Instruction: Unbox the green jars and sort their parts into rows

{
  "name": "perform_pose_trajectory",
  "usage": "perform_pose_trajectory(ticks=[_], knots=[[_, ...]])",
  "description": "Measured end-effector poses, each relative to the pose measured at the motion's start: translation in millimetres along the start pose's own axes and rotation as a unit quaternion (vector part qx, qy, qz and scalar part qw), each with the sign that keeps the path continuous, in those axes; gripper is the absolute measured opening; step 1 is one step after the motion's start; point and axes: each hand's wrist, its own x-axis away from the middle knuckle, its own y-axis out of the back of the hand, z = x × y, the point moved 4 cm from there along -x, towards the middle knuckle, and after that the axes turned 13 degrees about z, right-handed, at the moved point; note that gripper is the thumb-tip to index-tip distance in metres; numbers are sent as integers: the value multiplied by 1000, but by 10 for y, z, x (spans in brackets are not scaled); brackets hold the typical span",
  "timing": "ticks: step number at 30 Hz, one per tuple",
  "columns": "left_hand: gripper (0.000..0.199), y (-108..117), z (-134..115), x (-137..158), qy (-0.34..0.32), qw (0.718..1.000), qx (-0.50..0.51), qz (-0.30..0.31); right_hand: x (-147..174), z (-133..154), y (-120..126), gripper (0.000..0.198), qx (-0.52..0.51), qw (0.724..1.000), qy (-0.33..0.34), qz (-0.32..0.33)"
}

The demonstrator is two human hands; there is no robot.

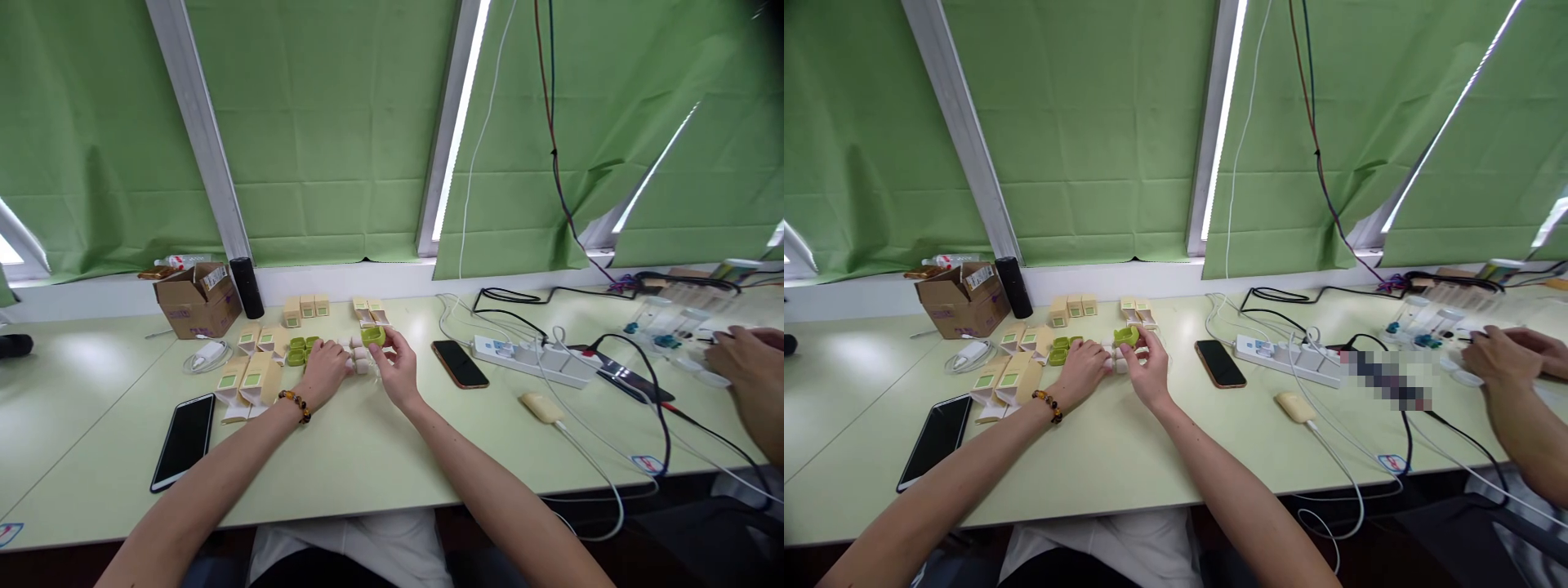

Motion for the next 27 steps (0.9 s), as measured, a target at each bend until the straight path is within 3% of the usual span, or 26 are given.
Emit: perform_pose_trajectory(ticks=[9,17,22,27], knots=[[18,60,-38,53,9,1000,4,-8,10,12,-25,42,-4,1000,2,17],[18,401,125,374,42,986,113,-116,50,86,-78,40,-43,996,44,57],[15,457,145,616,22,937,299,-178,129,170,-181,39,-48,991,84,95],[36,420,38,703,-17,889,414,-195,224,214,-266,41,-33,984,110,139]])
